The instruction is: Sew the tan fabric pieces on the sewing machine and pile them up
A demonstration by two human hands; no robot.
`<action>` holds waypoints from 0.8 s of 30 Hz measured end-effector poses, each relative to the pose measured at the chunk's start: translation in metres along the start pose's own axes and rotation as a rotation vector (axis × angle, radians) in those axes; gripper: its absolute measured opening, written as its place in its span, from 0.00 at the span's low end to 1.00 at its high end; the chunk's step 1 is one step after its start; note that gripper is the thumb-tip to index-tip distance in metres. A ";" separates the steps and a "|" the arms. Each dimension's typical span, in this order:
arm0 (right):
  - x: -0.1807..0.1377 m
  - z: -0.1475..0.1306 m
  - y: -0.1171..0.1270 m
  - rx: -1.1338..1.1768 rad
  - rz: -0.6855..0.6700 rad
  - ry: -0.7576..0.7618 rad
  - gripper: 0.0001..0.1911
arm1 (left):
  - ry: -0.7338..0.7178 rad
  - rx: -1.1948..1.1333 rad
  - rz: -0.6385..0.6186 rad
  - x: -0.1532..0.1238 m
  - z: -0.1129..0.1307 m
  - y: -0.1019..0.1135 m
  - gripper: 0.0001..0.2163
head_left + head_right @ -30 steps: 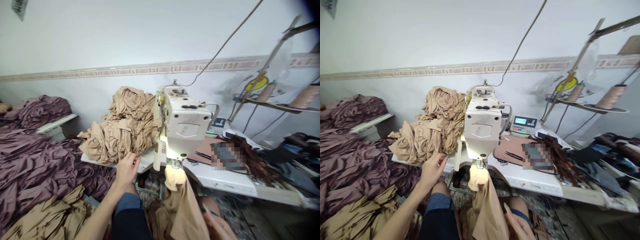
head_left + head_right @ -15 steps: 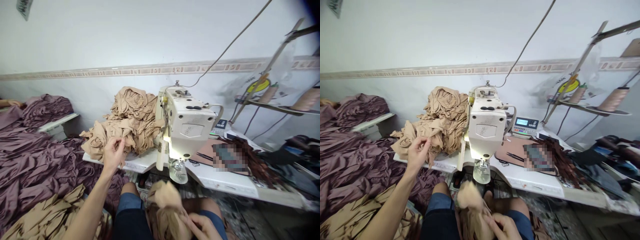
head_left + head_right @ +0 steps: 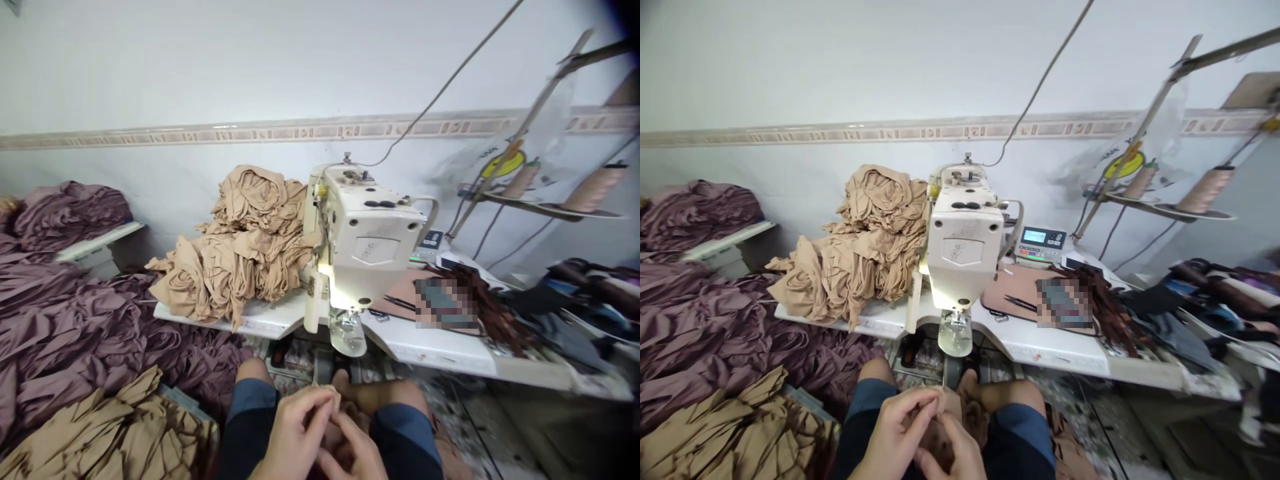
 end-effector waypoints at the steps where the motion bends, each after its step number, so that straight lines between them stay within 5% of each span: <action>1: -0.001 -0.001 -0.007 0.003 -0.031 -0.034 0.23 | 0.011 0.001 -0.026 -0.002 -0.003 -0.001 0.13; 5: -0.002 -0.012 -0.004 -0.015 -0.125 -0.171 0.27 | 0.110 0.058 -0.172 0.002 -0.014 0.014 0.12; 10: 0.002 -0.040 0.046 -0.181 -0.194 -0.186 0.15 | 0.178 0.080 -0.554 0.005 -0.016 0.036 0.14; 14: 0.004 -0.051 0.074 -0.162 -0.401 -0.199 0.14 | 0.097 -0.089 -0.678 0.002 -0.004 0.028 0.14; 18: 0.008 -0.057 0.088 -0.140 -0.472 -0.178 0.16 | 0.293 -0.212 -0.665 0.001 -0.005 0.013 0.18; 24: 0.022 -0.064 0.093 -0.031 -0.237 -0.170 0.23 | 0.351 -0.429 -0.356 0.020 -0.007 0.018 0.25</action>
Point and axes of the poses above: each hand's wrist, its own x-axis towards the middle knuckle, its own y-axis out of the back of the hand, z = x × y, the point moved 1 cm from there along x, towards the middle knuckle, and after that the axes turned 12 degrees about -y, right-handed, at the moved point
